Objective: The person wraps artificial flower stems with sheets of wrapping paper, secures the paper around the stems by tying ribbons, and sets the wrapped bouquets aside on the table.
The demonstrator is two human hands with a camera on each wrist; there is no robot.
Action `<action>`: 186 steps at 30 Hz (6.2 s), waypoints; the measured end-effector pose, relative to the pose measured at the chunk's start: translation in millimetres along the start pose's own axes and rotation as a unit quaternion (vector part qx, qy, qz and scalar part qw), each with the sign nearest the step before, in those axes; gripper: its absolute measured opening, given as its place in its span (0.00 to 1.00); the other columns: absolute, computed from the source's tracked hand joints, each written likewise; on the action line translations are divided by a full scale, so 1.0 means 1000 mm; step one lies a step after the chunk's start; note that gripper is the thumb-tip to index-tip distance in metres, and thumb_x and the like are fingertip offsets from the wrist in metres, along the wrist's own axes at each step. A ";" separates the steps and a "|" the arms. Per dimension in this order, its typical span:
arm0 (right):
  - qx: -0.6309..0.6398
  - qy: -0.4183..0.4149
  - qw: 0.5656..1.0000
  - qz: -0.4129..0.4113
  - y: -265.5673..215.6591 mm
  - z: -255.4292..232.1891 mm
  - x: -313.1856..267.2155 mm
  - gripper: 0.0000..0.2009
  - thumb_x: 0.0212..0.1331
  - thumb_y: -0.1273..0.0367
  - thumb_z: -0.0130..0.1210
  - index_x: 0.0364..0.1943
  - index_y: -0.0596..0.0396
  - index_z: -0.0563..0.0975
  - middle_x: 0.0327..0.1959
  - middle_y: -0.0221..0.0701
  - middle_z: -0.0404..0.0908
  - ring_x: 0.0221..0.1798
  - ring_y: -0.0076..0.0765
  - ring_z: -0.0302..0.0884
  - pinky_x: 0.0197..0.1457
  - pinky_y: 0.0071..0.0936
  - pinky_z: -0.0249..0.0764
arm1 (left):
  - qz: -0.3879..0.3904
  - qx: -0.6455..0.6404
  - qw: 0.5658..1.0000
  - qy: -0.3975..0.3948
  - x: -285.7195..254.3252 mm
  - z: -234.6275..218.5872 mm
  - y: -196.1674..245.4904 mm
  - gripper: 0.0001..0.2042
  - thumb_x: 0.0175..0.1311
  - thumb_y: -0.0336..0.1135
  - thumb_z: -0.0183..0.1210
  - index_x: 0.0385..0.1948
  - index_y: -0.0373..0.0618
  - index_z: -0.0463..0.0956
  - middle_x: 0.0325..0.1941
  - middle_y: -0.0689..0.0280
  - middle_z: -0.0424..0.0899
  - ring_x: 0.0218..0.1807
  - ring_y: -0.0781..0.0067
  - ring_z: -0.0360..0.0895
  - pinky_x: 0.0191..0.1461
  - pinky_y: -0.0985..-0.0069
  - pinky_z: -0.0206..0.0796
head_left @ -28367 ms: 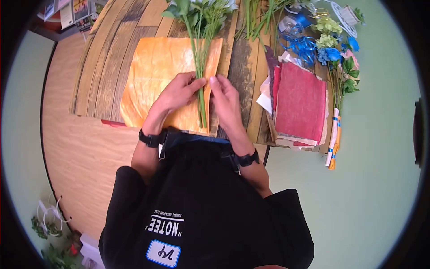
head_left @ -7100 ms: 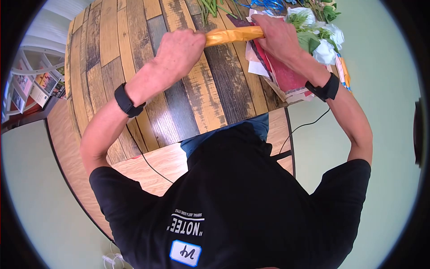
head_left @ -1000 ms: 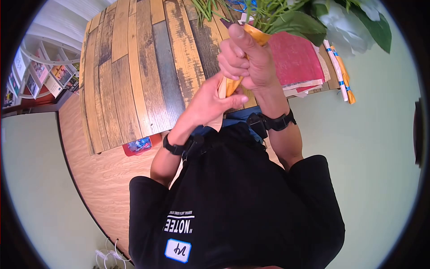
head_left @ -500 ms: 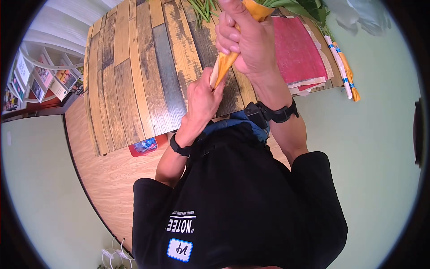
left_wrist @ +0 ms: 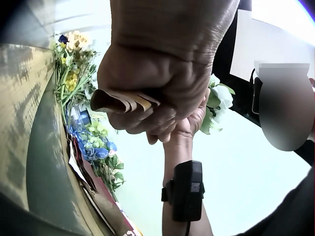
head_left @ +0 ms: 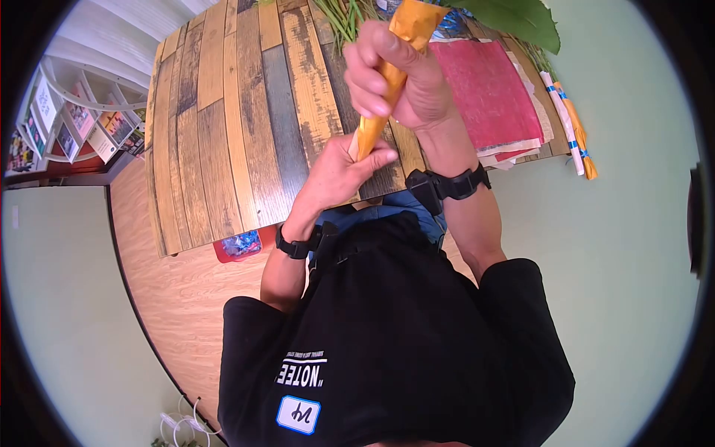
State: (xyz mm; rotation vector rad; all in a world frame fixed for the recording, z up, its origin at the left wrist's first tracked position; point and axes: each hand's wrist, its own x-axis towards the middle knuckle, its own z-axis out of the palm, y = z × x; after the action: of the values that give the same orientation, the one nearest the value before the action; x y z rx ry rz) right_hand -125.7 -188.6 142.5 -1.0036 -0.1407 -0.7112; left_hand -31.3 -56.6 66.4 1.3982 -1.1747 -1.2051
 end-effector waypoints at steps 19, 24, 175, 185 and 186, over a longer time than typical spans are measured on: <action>0.046 0.086 0.995 0.036 0.010 -0.009 -0.002 0.17 0.73 0.55 0.53 0.29 0.48 0.72 0.15 0.20 0.64 0.10 0.16 0.57 0.13 0.16 0.57 | -0.031 0.002 0.999 0.035 -0.032 0.008 -0.021 0.13 0.69 0.41 0.66 0.36 0.37 0.80 0.23 0.73 0.75 0.29 0.83 0.68 0.34 0.77 0.65; 0.022 0.155 0.985 0.072 0.025 -0.006 -0.007 0.18 0.72 0.57 0.56 0.23 0.45 0.69 0.11 0.17 0.59 0.08 0.14 0.56 0.11 0.16 0.54 | -0.018 0.047 0.993 0.102 -0.034 0.019 -0.047 0.13 0.70 0.40 0.64 0.39 0.37 0.80 0.20 0.65 0.76 0.26 0.79 0.69 0.32 0.72 0.66; 0.031 0.247 0.964 0.099 0.039 -0.065 0.094 0.18 0.63 0.55 0.66 0.24 0.43 0.69 0.14 0.14 0.57 0.13 0.16 0.53 0.16 0.19 0.51 | 0.235 0.358 0.847 0.316 0.000 0.019 -0.072 0.25 0.75 0.28 0.49 0.70 0.26 0.59 0.72 0.36 0.65 0.73 0.36 0.64 0.75 0.57 0.57; 0.037 0.277 0.955 0.098 0.035 -0.056 0.084 0.18 0.64 0.58 0.65 0.21 0.44 0.71 0.13 0.15 0.61 0.13 0.16 0.53 0.17 0.19 0.49 | 0.197 0.273 0.890 0.306 -0.012 0.000 -0.064 0.16 0.77 0.32 0.51 0.60 0.33 0.75 0.65 0.44 0.76 0.66 0.47 0.76 0.68 0.62 0.68; 0.013 0.270 0.961 0.065 0.040 -0.055 0.083 0.19 0.63 0.59 0.66 0.20 0.46 0.70 0.13 0.16 0.62 0.13 0.15 0.54 0.17 0.18 0.51 | 0.183 0.207 0.905 0.324 -0.011 -0.003 -0.069 0.14 0.76 0.31 0.53 0.57 0.34 0.77 0.62 0.48 0.78 0.62 0.54 0.78 0.63 0.66 0.70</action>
State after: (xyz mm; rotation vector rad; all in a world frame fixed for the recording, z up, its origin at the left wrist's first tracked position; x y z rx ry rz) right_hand -49.2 -259.2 118.5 -0.7549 0.3884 -0.8362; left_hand -22.9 -36.6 0.1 1.6163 -1.1590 -0.1809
